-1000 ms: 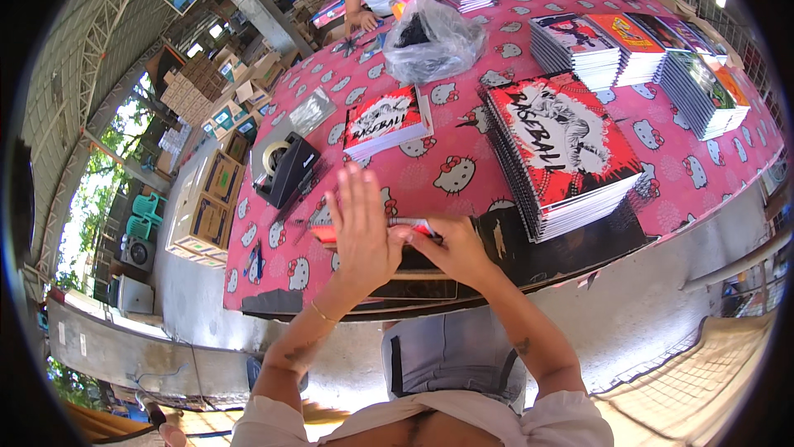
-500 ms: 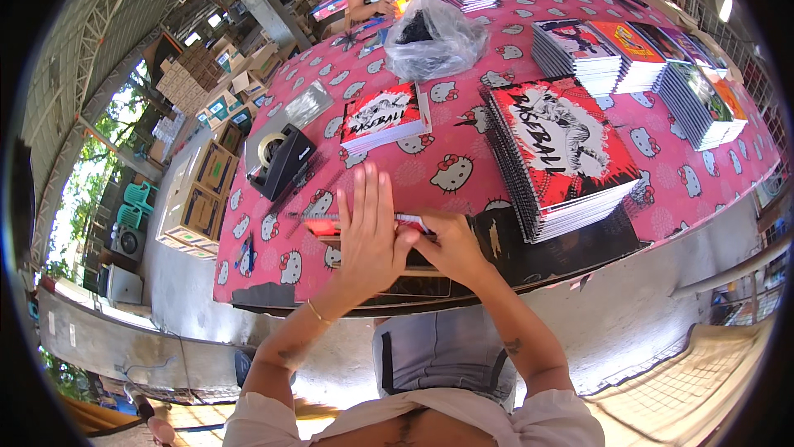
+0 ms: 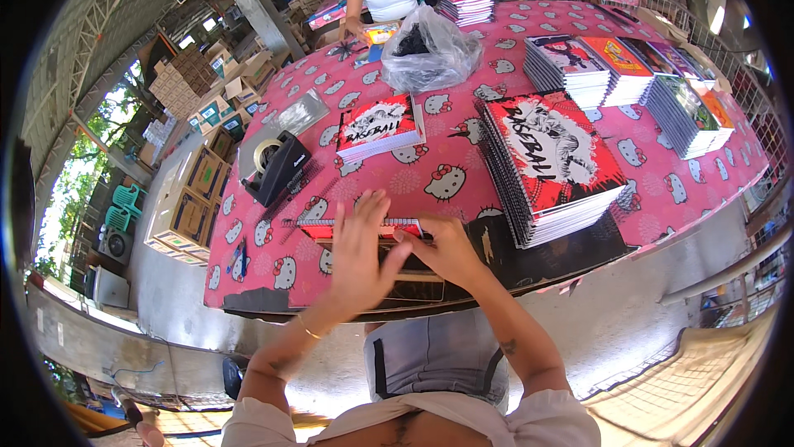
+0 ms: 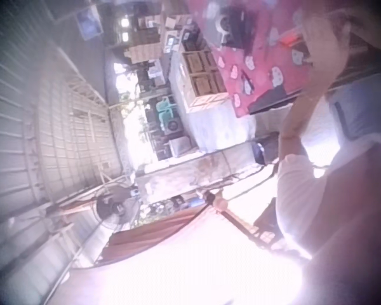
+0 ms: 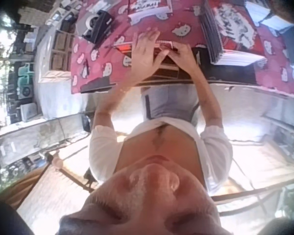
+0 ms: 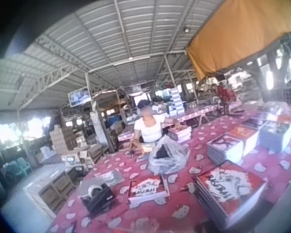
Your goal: The person tapes spines onto spiral-bound books by hand, then stacks the finished books onto a pile on a table.
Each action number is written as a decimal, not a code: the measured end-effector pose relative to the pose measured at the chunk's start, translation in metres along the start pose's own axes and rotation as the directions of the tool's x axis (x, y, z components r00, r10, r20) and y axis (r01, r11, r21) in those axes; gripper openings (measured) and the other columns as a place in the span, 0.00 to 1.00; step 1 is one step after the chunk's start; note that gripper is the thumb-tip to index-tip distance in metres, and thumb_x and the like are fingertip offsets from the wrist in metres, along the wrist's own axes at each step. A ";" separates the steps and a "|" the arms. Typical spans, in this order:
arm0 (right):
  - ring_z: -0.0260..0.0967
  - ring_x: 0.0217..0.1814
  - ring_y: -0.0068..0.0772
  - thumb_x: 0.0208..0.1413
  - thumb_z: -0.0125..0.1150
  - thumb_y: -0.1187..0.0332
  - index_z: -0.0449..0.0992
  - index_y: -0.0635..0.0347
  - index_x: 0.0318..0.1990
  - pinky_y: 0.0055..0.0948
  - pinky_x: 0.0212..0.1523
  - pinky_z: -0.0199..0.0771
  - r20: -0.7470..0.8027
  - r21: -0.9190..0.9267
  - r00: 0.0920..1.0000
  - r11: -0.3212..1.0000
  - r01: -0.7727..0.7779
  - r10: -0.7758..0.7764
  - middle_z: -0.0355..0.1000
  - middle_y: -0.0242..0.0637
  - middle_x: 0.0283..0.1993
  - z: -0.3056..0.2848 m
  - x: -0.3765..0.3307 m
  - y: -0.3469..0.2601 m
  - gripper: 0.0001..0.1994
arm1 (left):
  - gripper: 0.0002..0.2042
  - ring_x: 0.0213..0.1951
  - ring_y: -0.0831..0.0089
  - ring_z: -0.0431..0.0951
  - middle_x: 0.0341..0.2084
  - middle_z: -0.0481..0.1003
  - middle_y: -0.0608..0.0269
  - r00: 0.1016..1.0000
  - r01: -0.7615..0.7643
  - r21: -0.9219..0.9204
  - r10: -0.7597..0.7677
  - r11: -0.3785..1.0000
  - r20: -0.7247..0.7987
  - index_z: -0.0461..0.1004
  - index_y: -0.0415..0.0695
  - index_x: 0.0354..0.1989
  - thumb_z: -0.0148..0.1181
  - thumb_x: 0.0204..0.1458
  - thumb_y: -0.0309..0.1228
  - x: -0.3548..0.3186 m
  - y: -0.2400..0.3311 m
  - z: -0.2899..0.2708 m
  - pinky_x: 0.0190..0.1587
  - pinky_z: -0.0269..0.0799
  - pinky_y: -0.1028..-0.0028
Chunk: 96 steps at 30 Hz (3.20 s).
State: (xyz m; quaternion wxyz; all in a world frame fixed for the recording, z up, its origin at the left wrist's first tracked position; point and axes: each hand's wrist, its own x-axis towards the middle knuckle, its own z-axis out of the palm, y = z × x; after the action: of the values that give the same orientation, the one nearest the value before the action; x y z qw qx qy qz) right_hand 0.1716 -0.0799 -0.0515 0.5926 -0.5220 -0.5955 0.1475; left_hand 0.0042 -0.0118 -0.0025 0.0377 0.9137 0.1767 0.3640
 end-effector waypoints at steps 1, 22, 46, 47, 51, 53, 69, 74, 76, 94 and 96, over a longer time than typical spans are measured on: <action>0.81 0.41 0.44 0.56 0.68 0.74 0.81 0.66 0.48 0.33 0.41 0.78 0.072 -0.052 0.994 0.995 -0.079 0.083 0.80 0.49 0.42 -0.006 0.000 -0.005 0.12 | 0.29 0.67 0.47 0.69 0.63 0.71 0.45 1.000 0.006 -0.008 -0.006 1.000 -0.005 0.66 0.37 0.66 0.61 0.62 0.43 0.008 -0.010 -0.003 0.73 0.46 0.44; 0.78 0.43 0.50 0.59 0.66 0.72 0.78 0.62 0.42 0.40 0.44 0.78 -0.221 -0.291 0.967 0.955 0.056 -0.124 0.78 0.45 0.41 -0.048 0.010 -0.086 0.07 | 0.09 0.35 0.54 0.81 0.35 0.80 0.52 0.978 -0.052 -0.018 0.055 0.998 0.200 0.79 0.38 0.43 0.65 0.54 0.24 0.057 -0.025 -0.072 0.40 0.76 0.60; 0.64 0.71 0.52 0.74 0.47 0.52 0.62 0.65 0.70 0.47 0.71 0.60 -0.800 -0.476 0.431 0.879 -0.031 -0.418 0.65 0.56 0.69 -0.217 -0.029 -0.037 0.28 | 0.36 0.67 0.48 0.68 0.66 0.68 0.45 0.857 -0.250 -0.215 0.319 0.944 0.405 0.68 0.53 0.71 0.54 0.60 0.63 0.256 0.036 0.180 0.69 0.61 0.56; 0.67 0.68 0.52 0.73 0.48 0.53 0.67 0.66 0.67 0.46 0.69 0.63 -0.716 -0.630 0.544 0.741 -0.233 -0.438 0.69 0.56 0.66 -0.212 -0.031 -0.027 0.26 | 0.37 0.66 0.49 0.68 0.66 0.68 0.46 0.865 -0.230 -0.204 0.296 0.952 0.406 0.69 0.51 0.70 0.55 0.59 0.64 0.256 0.037 0.177 0.68 0.62 0.55; 0.72 0.60 0.53 0.72 0.51 0.58 0.73 0.65 0.61 0.44 0.61 0.69 -0.777 -0.515 0.586 0.768 -0.381 -0.231 0.74 0.54 0.58 -0.218 -0.033 -0.009 0.21 | 0.38 0.65 0.49 0.70 0.65 0.69 0.46 0.845 -0.208 -0.256 0.305 0.944 0.439 0.70 0.50 0.69 0.56 0.58 0.65 0.259 0.057 0.174 0.66 0.66 0.56; 0.75 0.54 0.52 0.71 0.53 0.60 0.77 0.64 0.55 0.43 0.52 0.73 -0.829 -0.243 0.502 0.650 -0.720 0.246 0.76 0.52 0.51 -0.223 -0.030 -0.012 0.17 | 0.39 0.65 0.50 0.70 0.65 0.69 0.47 0.859 -0.197 -0.158 0.248 0.968 0.448 0.70 0.48 0.68 0.56 0.57 0.65 0.254 0.062 0.174 0.65 0.67 0.57; 0.70 0.49 0.41 0.49 0.71 0.60 0.81 0.54 0.47 0.42 0.53 0.64 -0.297 -0.863 0.878 0.499 -0.079 -0.374 0.73 0.35 0.50 -0.125 -0.017 -0.048 0.18 | 0.15 0.49 0.52 0.79 0.46 0.79 0.53 0.953 -0.063 0.179 0.006 0.982 0.304 0.79 0.43 0.50 0.66 0.54 0.31 0.082 -0.240 0.101 0.51 0.77 0.61; 0.71 0.48 0.40 0.51 0.72 0.63 0.80 0.56 0.50 0.41 0.49 0.66 -0.178 -0.686 0.878 0.695 0.213 -0.445 0.73 0.36 0.51 -0.073 -0.023 -0.066 0.19 | 0.18 0.47 0.54 0.80 0.44 0.79 0.55 0.967 -0.144 0.236 0.086 0.961 0.239 0.77 0.44 0.53 0.56 0.53 0.22 0.075 -0.231 0.117 0.50 0.78 0.60; 0.71 0.49 0.40 0.52 0.71 0.67 0.80 0.56 0.51 0.40 0.49 0.68 -0.151 -0.587 0.924 0.784 0.202 -0.350 0.72 0.37 0.54 -0.052 -0.021 -0.062 0.17 | 0.17 0.46 0.54 0.81 0.44 0.80 0.56 0.963 -0.171 0.237 0.112 0.956 0.244 0.77 0.44 0.53 0.56 0.53 0.22 0.076 -0.227 0.115 0.49 0.79 0.60; 0.78 0.38 0.31 0.57 0.73 0.71 0.73 0.64 0.41 0.28 0.42 0.76 -0.214 0.044 0.967 0.990 -0.134 0.140 0.79 0.39 0.37 -0.010 -0.029 0.009 0.13 | 0.12 0.32 0.64 0.74 0.28 0.75 0.62 0.964 -0.258 -0.070 0.261 0.964 0.047 0.80 0.41 0.48 0.61 0.56 0.22 0.079 -0.028 -0.094 0.42 0.60 0.65; 0.73 0.33 0.33 0.56 0.73 0.72 0.74 0.64 0.41 0.30 0.38 0.73 -0.259 -0.053 0.960 0.990 -0.129 0.111 0.76 0.37 0.32 -0.005 -0.027 0.003 0.12 | 0.12 0.33 0.64 0.75 0.28 0.75 0.63 0.962 -0.267 -0.068 0.270 0.961 0.044 0.80 0.41 0.48 0.61 0.56 0.22 0.077 -0.026 -0.096 0.42 0.60 0.65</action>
State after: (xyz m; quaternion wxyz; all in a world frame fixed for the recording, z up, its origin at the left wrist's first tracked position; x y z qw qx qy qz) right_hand 0.1702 -0.1022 -0.0671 0.6357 -0.5921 -0.4863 0.0940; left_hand -0.0169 0.0338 0.1135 0.0209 0.9369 0.0389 0.3469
